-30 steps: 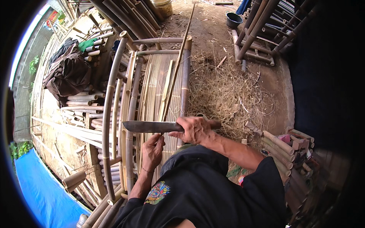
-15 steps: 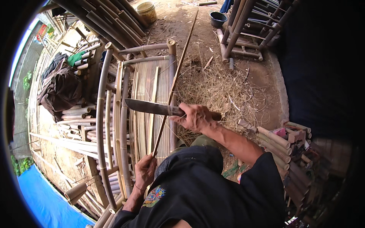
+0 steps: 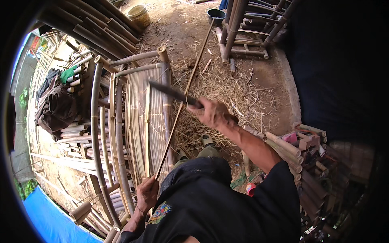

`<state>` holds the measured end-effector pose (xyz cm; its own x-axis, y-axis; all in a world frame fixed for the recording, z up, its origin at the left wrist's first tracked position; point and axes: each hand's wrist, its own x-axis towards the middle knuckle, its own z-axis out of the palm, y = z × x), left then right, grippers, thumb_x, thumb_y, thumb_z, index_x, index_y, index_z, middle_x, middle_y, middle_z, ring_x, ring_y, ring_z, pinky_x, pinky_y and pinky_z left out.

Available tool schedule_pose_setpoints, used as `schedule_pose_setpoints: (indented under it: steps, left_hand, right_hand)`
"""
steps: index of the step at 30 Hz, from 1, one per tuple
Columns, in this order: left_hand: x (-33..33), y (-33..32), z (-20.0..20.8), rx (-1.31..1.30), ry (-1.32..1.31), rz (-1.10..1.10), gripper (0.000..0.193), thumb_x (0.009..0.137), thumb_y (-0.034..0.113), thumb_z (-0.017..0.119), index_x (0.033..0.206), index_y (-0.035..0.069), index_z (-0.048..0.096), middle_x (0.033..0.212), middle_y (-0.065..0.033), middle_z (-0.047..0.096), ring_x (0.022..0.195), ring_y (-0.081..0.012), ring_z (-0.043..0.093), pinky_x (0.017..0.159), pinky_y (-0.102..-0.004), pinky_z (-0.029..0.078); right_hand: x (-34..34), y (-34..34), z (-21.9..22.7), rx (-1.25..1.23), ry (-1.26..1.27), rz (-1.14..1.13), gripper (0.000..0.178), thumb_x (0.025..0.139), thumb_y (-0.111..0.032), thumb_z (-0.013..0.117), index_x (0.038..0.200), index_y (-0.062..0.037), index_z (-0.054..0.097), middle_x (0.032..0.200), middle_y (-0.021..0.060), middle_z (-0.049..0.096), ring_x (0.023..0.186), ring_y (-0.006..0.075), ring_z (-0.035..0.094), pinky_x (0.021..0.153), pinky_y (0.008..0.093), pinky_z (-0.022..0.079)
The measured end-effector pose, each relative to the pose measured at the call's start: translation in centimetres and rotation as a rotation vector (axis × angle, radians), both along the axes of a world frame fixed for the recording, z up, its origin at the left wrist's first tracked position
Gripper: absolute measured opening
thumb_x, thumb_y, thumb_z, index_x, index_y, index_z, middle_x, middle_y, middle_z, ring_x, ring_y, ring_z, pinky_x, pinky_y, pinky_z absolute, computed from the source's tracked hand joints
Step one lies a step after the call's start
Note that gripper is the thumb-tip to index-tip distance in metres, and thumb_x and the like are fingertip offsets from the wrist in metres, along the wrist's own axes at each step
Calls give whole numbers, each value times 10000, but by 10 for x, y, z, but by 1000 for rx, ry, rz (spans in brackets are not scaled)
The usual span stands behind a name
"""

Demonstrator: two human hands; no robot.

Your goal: The person uses a large knife to split bamboo poles into thin strips. They repeatedly strike the bamboo against a wooden frame to separate the layers, then place the finished strips on a nearby rack.

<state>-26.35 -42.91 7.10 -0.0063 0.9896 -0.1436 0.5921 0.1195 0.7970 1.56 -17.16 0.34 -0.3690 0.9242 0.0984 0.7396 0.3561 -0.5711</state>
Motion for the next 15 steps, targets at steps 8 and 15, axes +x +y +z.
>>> schedule_pose_setpoints:
  steps: [8, 15]
  left_hand:
    - [13, -9, -6, 6, 124, -80, 298, 834, -14, 625, 1123, 54, 646, 685, -118, 518, 591, -298, 563, 530, -390, 452]
    - [19, -18, 0, 0, 128, -94, 252, 816, -18, 635, 1058, 47, 659, 671, -114, 521, 589, -292, 572, 534, -382, 457]
  right_hand:
    - [42, 20, 15, -184, 122, -125, 700, 904, -740, 343, 775, -82, 541, 506, -5, 462, 407, 110, 464, 334, 298, 401]
    - [110, 71, 3, 161, -72, -128, 630, 903, -706, 422, 708, -109, 483, 494, 18, 457, 391, 136, 468, 364, 322, 402]
